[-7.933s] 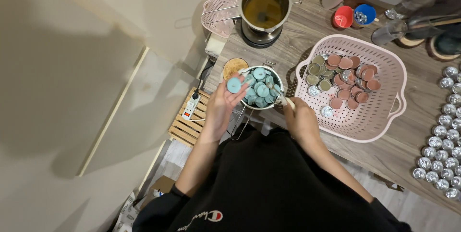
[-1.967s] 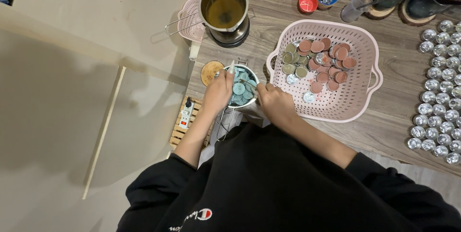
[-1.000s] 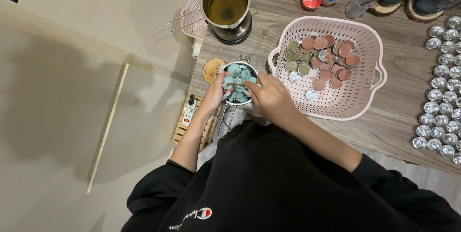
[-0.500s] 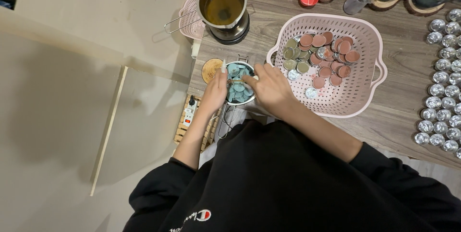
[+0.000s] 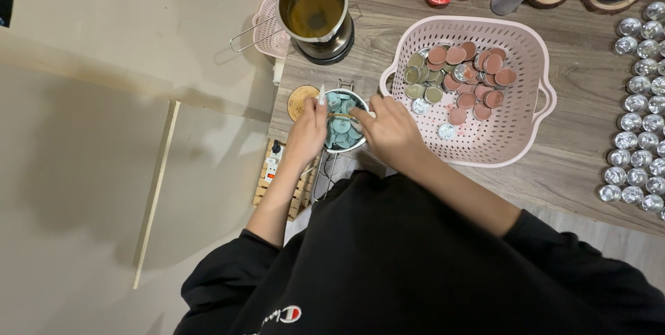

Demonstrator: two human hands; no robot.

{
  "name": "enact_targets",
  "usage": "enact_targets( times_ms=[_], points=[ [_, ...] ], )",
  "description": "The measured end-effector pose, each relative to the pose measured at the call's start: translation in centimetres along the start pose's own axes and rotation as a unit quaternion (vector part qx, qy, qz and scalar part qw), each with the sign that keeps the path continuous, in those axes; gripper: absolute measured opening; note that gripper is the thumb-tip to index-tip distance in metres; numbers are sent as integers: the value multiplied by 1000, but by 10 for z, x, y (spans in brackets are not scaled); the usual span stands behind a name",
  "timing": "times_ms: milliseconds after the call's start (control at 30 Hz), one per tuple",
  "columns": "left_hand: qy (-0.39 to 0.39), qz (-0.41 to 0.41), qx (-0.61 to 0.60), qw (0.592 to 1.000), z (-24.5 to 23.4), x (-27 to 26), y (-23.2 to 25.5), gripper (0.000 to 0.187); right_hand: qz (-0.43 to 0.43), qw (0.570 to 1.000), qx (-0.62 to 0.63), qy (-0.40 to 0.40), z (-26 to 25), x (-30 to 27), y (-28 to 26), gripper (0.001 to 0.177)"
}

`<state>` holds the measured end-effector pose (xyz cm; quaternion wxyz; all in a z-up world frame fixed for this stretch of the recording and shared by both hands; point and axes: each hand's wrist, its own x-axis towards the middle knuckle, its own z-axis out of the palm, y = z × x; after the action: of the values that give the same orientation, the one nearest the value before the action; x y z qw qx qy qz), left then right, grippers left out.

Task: The person sorts wax discs from a basket and a bowl, places them into small metal tins, and uses a stick to press the wax into the tins at a workbench.

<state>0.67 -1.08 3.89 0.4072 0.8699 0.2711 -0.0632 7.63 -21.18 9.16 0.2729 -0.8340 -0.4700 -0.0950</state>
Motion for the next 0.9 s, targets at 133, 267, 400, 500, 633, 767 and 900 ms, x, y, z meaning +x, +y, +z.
enact_targets(
  times_ms=[133,267,400,500,633,767,900],
  points=[
    [37,22,61,997,3,-3,6,51,-5,1000,5,6,6,-4,2,31],
    [60,11,57,997,6,1,-13,50,7,1000,-3,9,6,-16,7,31],
    [73,-31,-87,993,10,10,-45,54,15,1000,20,2,6,-26,15,32],
    [51,-41,-230,971,11,10,-60,63,39,999,27,-7,6,-28,12,33],
    [-16,-98,-332,938,9,2,-53,68,55,997,46,-11,6,-29,8,32],
    [-41,-145,-372,916,7,-6,-37,72,165,979,105,-49,17,-31,9,28],
    [7,-75,-312,947,11,-12,-38,73,205,966,142,-74,32,-36,22,24]
  ],
)
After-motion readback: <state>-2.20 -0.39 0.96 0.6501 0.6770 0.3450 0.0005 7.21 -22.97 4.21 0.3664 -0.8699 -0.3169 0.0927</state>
